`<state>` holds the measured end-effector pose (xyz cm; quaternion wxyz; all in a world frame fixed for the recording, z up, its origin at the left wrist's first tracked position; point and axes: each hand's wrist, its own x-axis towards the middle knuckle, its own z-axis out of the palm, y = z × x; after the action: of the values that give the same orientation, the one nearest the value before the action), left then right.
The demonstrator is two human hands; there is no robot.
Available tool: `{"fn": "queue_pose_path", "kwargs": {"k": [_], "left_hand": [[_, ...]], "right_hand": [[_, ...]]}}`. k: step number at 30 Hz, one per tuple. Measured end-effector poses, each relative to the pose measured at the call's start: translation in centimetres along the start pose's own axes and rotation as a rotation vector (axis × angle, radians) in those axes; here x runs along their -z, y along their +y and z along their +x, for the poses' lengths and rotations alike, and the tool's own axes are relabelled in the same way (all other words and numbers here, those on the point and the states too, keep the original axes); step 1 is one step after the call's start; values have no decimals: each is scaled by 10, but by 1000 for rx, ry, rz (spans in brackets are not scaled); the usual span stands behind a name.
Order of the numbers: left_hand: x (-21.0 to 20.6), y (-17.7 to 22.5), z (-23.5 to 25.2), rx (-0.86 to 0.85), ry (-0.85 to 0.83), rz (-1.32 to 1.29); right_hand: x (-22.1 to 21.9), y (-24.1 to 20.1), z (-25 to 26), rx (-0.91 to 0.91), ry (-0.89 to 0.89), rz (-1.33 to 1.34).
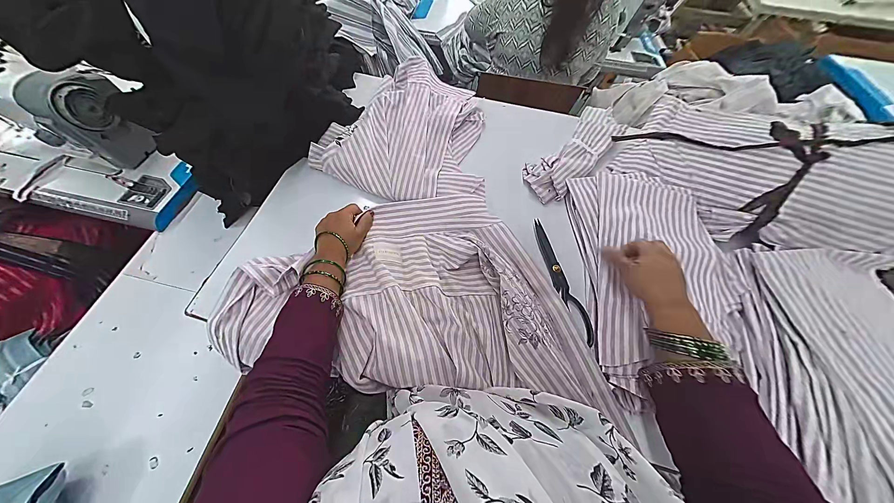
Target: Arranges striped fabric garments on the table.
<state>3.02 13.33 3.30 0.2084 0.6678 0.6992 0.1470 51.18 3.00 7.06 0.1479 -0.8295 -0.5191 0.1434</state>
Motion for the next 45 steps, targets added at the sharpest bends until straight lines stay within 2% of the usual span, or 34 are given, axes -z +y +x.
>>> {"fn": "queue_pose_path", "kwargs": {"k": [3, 5, 9, 12, 14, 16, 19, 21, 23, 26, 27, 28, 31, 34, 36, 42, 45], "left_hand": [[-5, -3, 0, -22, 50, -12], [-2, -5, -1, -14, 50, -18], [-3, 0, -4, -27, 41, -37], [-4, -1, -5, -26, 63, -24], [-5, -1, -4, -27, 66, -19], [-4, -3, -2, -15, 53, -15], [-4, -3, -2, -15, 30, 7], [-1, -1, -2, -27, 24, 9], [-2, -2, -1, -29, 28, 8], [-4, -3, 1, -11, 32, -5], [-3, -3, 0, -11, 35, -12], [-3, -4, -1, -14, 43, -18], [-4, -3, -2, -6, 47, -16], [-2, -2, -2, -12, 42, -11], [-4, -2, -7, -29, 77, -6], [-6, 0, -31, -65, 111, 2], [-6, -1, -20, -57, 109, -8]], "right_hand": [[-3, -30, -3, -31, -119, -231], [-2, -25, 6, -6, -100, -142], [6, 17, 13, 7, 5, 232], [-3, 39, 9, 94, 174, 838], [10, 30, -4, 187, 318, 1142], [35, 8, -21, 323, 327, 1246], [49, -43, -51, 498, 69, 1162], [19, -85, -74, 577, -96, 1019], [-35, -112, -102, 707, -283, 719], [-94, -130, -135, 866, -667, 26], [-107, -128, -143, 913, -683, -91], [-117, -122, -147, 981, -609, -108], [-127, -104, -146, 1164, -457, -64], [-131, -101, -144, 1384, -386, 13], [-133, -104, -143, 1470, -408, 72], [-135, -106, -140, 1486, -471, 93], [-135, -106, -140, 1473, -472, 114]]}}
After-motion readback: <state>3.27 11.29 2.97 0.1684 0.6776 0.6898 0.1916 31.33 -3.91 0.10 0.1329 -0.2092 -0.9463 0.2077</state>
